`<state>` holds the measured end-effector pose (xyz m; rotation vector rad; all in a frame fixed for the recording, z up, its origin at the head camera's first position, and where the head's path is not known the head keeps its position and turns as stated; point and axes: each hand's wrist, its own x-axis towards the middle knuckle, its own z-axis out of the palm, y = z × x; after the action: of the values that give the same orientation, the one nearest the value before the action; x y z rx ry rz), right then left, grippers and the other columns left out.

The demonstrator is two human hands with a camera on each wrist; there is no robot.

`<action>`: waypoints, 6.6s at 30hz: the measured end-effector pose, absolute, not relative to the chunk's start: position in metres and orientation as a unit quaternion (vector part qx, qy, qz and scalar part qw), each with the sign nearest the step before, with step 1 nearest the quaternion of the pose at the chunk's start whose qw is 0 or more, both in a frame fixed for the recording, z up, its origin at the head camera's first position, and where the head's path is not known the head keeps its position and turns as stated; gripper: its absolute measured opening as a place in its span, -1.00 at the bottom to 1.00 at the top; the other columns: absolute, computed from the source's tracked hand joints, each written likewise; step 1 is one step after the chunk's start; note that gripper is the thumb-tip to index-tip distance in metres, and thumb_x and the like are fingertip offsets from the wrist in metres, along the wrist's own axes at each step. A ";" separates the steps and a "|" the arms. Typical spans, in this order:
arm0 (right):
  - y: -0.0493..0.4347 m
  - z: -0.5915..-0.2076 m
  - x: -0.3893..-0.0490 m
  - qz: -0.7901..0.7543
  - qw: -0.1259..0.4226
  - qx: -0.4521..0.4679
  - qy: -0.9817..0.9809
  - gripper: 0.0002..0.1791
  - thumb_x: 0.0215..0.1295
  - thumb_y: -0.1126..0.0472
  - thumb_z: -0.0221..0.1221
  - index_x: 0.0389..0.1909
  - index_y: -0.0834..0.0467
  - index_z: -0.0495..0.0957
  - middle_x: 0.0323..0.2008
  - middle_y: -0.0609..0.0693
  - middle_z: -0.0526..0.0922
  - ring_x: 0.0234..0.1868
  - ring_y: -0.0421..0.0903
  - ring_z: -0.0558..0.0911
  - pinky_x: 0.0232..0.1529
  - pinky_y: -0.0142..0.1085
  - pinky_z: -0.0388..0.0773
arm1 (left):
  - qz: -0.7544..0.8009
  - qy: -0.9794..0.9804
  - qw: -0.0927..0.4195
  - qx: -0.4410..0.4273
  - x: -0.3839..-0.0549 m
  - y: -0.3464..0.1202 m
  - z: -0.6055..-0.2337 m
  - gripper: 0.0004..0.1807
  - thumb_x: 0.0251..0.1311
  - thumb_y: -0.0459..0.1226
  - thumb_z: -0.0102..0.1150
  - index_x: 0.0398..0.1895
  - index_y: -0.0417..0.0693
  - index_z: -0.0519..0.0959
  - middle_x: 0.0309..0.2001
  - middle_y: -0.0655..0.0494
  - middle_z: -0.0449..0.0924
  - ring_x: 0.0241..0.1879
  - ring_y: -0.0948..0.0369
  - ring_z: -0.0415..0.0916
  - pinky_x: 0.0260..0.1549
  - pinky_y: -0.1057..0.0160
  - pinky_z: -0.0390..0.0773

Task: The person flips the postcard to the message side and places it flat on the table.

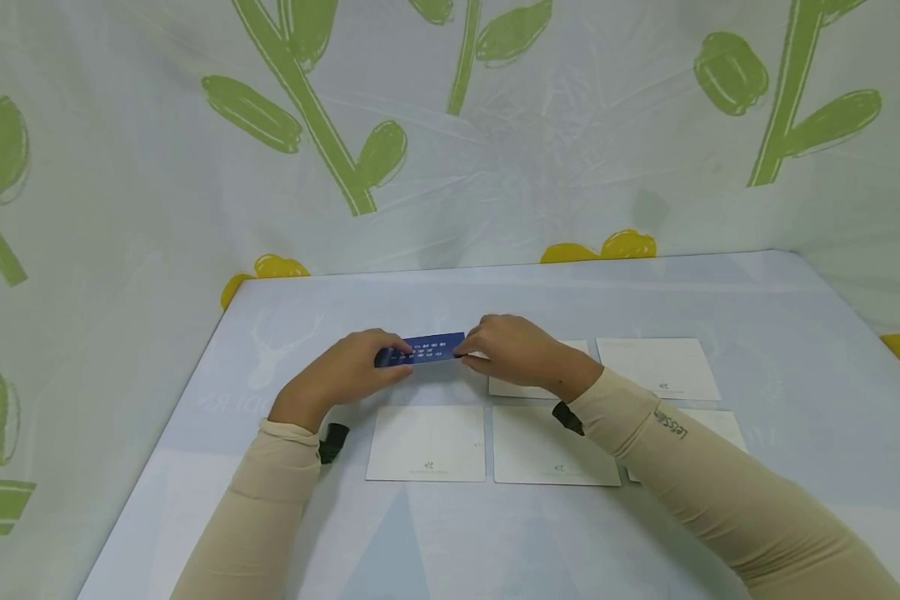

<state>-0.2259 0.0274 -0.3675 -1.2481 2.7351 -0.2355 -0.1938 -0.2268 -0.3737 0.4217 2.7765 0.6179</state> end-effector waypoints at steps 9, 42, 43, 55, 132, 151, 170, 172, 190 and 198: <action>0.032 -0.368 -0.226 -0.102 0.031 -0.423 0.900 -0.77 0.35 0.18 0.27 -0.02 0.09 0.75 -0.11 -0.05 0.79 -0.13 -0.13 0.70 -0.06 -0.26 0.67 | 0.232 0.950 0.068 0.196 -0.194 -0.226 -0.369 -0.74 0.28 -0.12 0.30 -0.04 0.00 0.69 0.03 0.07 0.67 0.05 0.11 0.59 0.13 0.01 0.55; 0.037 -0.370 -0.228 -0.144 -0.051 -0.423 0.893 -0.83 0.35 0.23 0.26 -0.11 0.14 0.75 -0.20 -0.05 0.79 -0.17 -0.11 0.71 -0.15 -0.24 0.67 | 0.233 0.951 -0.001 0.205 -0.195 -0.223 -0.367 -0.84 0.29 -0.27 0.27 -0.12 -0.05 0.72 -0.15 0.16 0.74 -0.07 0.15 0.66 0.02 0.07 0.61; 0.037 -0.370 -0.227 -0.144 -0.053 -0.422 0.893 -0.83 0.35 0.23 0.26 -0.11 0.14 0.75 -0.20 -0.05 0.79 -0.18 -0.11 0.71 -0.15 -0.24 0.67 | 0.233 0.951 0.001 0.204 -0.195 -0.223 -0.367 -0.84 0.29 -0.27 0.27 -0.12 -0.05 0.72 -0.15 0.16 0.74 -0.06 0.15 0.66 0.02 0.07 0.61; 0.039 -0.371 -0.228 -0.144 -0.055 -0.423 0.893 -0.83 0.39 0.22 0.22 -0.12 0.13 0.75 -0.19 -0.06 0.79 -0.15 -0.11 0.71 -0.13 -0.24 0.67 | 0.240 0.950 0.006 0.200 -0.194 -0.223 -0.368 -0.84 0.30 -0.28 0.26 -0.11 -0.05 0.72 -0.16 0.16 0.73 -0.06 0.11 0.66 0.03 0.06 0.60; 0.045 -0.365 -0.227 -0.289 -0.018 -0.331 0.898 -0.80 0.43 0.23 0.18 -0.09 0.18 0.72 -0.29 -0.01 0.77 -0.26 -0.16 0.66 -0.15 -0.25 0.65 | 0.249 0.949 -0.043 0.188 -0.193 -0.222 -0.366 -0.71 0.42 -0.31 0.09 0.16 -0.08 0.54 0.16 -0.03 0.61 0.15 0.02 0.56 0.16 -0.03 0.54; 0.045 -0.371 -0.237 -0.364 0.051 -0.285 0.885 -0.78 0.47 0.22 0.13 -0.09 0.23 0.69 -0.33 0.11 0.76 -0.29 -0.01 0.71 -0.22 -0.25 0.65 | 0.254 0.954 -0.034 0.159 -0.198 -0.224 -0.370 -0.56 0.38 -0.26 0.16 0.29 0.04 0.36 0.17 -0.06 0.37 -0.11 0.01 0.50 -0.02 0.04 0.60; 0.037 -0.377 -0.243 -0.350 0.117 -0.233 0.900 -0.80 0.40 0.25 0.19 -0.02 0.14 0.67 -0.31 0.02 0.75 -0.33 -0.12 0.62 -0.35 -0.37 0.55 | 0.261 0.955 0.040 0.137 -0.199 -0.224 -0.378 -0.45 0.26 -0.27 0.32 0.29 0.05 0.38 0.19 -0.10 0.35 0.05 -0.02 0.48 0.16 -0.02 0.53; 0.036 -0.378 -0.244 -0.346 0.120 -0.234 0.901 -0.79 0.40 0.24 0.20 -0.01 0.13 0.66 -0.31 0.01 0.73 -0.33 -0.11 0.60 -0.33 -0.37 0.56 | 0.259 0.956 0.042 0.135 -0.199 -0.224 -0.379 -0.45 0.26 -0.27 0.32 0.29 0.06 0.39 0.18 -0.09 0.36 0.03 -0.02 0.48 0.15 -0.02 0.53; 0.031 -0.383 -0.235 -0.243 0.108 -0.242 0.933 -0.58 0.35 0.20 0.26 0.22 0.07 0.56 -0.10 0.00 0.69 -0.15 -0.08 0.62 -0.15 -0.29 0.62 | 0.232 0.963 0.040 0.131 -0.200 -0.222 -0.389 -0.43 0.26 -0.24 0.33 0.31 0.06 0.37 0.12 -0.10 0.39 -0.08 -0.01 0.50 0.03 0.03 0.57; 0.028 -0.381 -0.229 -0.195 0.096 -0.256 0.942 -0.46 0.27 0.14 0.34 0.27 0.08 0.52 -0.04 0.01 0.69 -0.05 -0.05 0.62 -0.03 -0.22 0.63 | 0.223 0.965 0.047 0.129 -0.199 -0.219 -0.390 -0.43 0.28 -0.23 0.31 0.33 0.05 0.36 0.15 -0.12 0.38 -0.07 -0.02 0.52 0.04 0.00 0.57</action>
<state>-0.2293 0.0277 -0.3811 -0.7597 2.7901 -0.5792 -0.1988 -0.2194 -0.3903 0.3942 2.9451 0.6813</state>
